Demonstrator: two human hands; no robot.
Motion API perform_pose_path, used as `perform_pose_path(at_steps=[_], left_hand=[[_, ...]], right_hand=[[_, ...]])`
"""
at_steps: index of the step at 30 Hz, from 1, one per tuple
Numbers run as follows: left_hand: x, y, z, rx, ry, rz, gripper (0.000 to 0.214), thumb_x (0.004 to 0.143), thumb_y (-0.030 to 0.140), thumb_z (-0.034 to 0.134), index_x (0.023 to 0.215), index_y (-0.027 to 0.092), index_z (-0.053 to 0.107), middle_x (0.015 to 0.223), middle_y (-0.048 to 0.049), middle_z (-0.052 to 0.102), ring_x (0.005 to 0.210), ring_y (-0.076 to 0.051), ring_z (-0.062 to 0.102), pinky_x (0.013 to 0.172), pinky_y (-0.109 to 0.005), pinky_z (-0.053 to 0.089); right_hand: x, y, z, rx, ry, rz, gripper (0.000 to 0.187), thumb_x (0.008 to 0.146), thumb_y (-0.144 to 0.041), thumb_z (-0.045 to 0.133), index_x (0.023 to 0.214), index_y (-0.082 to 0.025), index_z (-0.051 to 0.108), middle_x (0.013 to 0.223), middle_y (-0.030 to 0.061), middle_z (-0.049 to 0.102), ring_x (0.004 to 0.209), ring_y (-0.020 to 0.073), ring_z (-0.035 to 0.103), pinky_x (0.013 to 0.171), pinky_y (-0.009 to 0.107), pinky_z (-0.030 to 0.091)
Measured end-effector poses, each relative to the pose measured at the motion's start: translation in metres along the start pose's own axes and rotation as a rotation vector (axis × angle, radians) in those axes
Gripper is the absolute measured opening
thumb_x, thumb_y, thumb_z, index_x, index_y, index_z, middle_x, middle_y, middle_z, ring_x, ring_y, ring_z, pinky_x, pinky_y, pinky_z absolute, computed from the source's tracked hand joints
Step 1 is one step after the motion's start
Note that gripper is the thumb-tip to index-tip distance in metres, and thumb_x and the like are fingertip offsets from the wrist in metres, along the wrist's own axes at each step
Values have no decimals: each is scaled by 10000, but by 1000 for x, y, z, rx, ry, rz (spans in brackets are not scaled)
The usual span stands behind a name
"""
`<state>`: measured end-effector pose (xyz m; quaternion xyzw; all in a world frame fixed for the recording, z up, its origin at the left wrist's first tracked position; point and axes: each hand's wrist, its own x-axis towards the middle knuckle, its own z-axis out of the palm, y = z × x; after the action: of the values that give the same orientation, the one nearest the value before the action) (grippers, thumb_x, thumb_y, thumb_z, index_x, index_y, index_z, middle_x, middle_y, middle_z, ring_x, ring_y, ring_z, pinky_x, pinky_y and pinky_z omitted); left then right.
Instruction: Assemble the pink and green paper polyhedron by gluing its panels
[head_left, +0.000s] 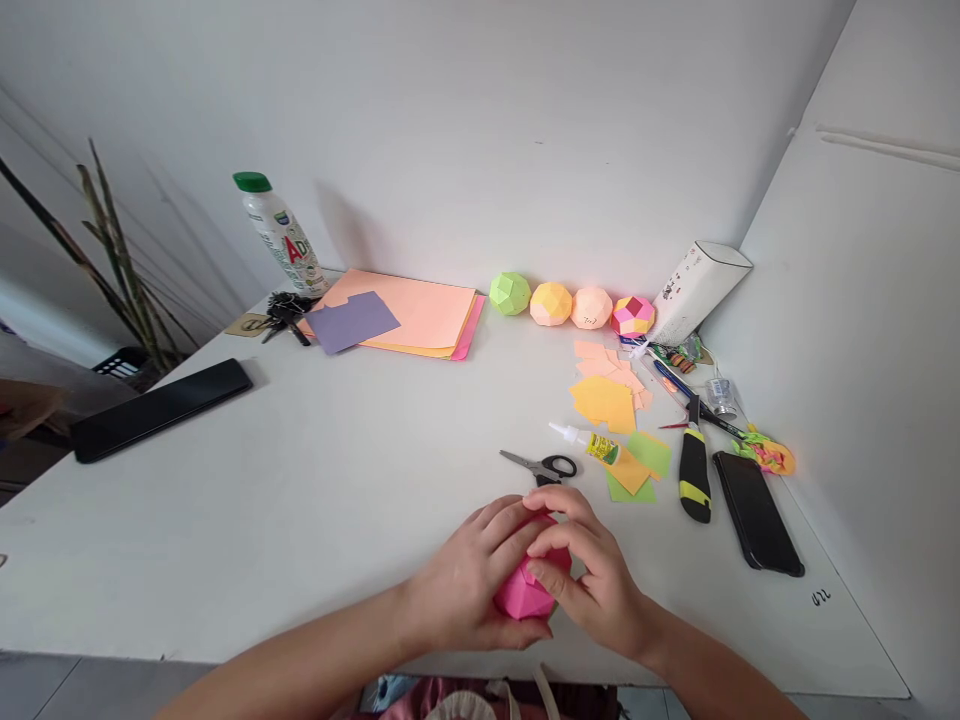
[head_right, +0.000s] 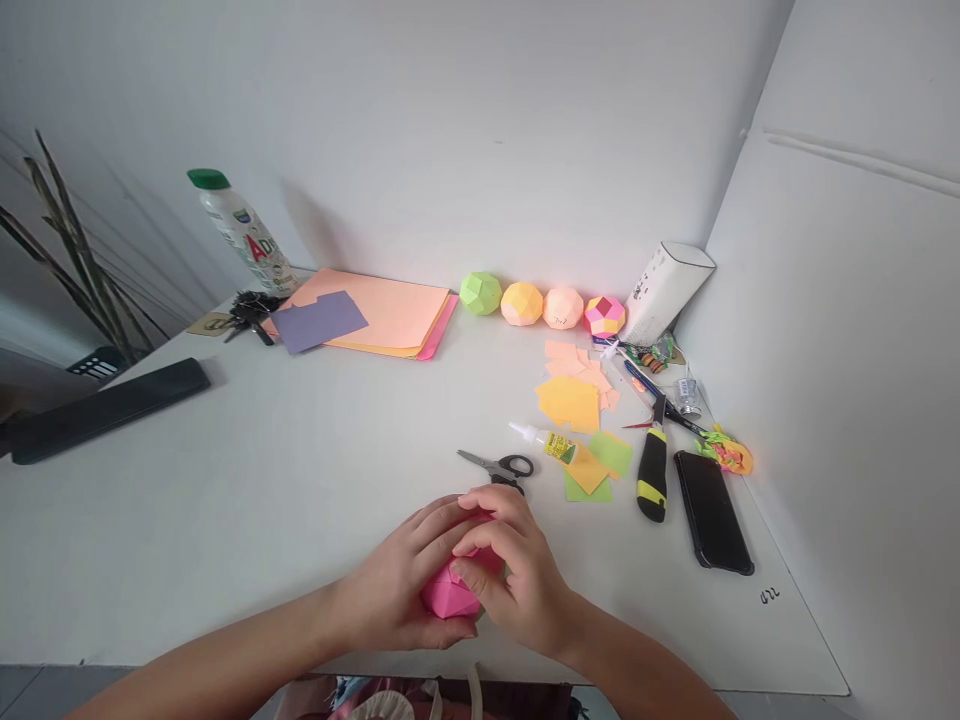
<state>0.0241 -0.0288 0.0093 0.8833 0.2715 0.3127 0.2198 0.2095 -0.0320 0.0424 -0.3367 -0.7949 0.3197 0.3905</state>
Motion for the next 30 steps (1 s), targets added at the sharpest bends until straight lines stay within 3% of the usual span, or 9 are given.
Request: perform_pose_path(at_steps=[16, 30], left_hand=[[1, -1, 0, -5, 20, 8, 711, 785, 482, 646, 1354, 161, 364, 1309, -166, 522, 1247, -334, 481, 1032, -491, 454], [0, -1, 0, -26, 0, 3, 715, 797, 511, 639, 1363, 176, 358, 1312, -160, 516, 1252, -335, 472, 1042, -493, 440]], right_hand=[[0, 1, 1, -3, -13, -15, 189, 865, -81, 568, 960, -245, 558, 1216, 66, 526, 1204, 224, 489, 1007, 381, 461], [2, 2, -4, 55, -102, -2, 197, 871, -71, 575, 952, -251, 570, 1255, 56, 515, 1226, 224, 473, 1028, 385, 445]])
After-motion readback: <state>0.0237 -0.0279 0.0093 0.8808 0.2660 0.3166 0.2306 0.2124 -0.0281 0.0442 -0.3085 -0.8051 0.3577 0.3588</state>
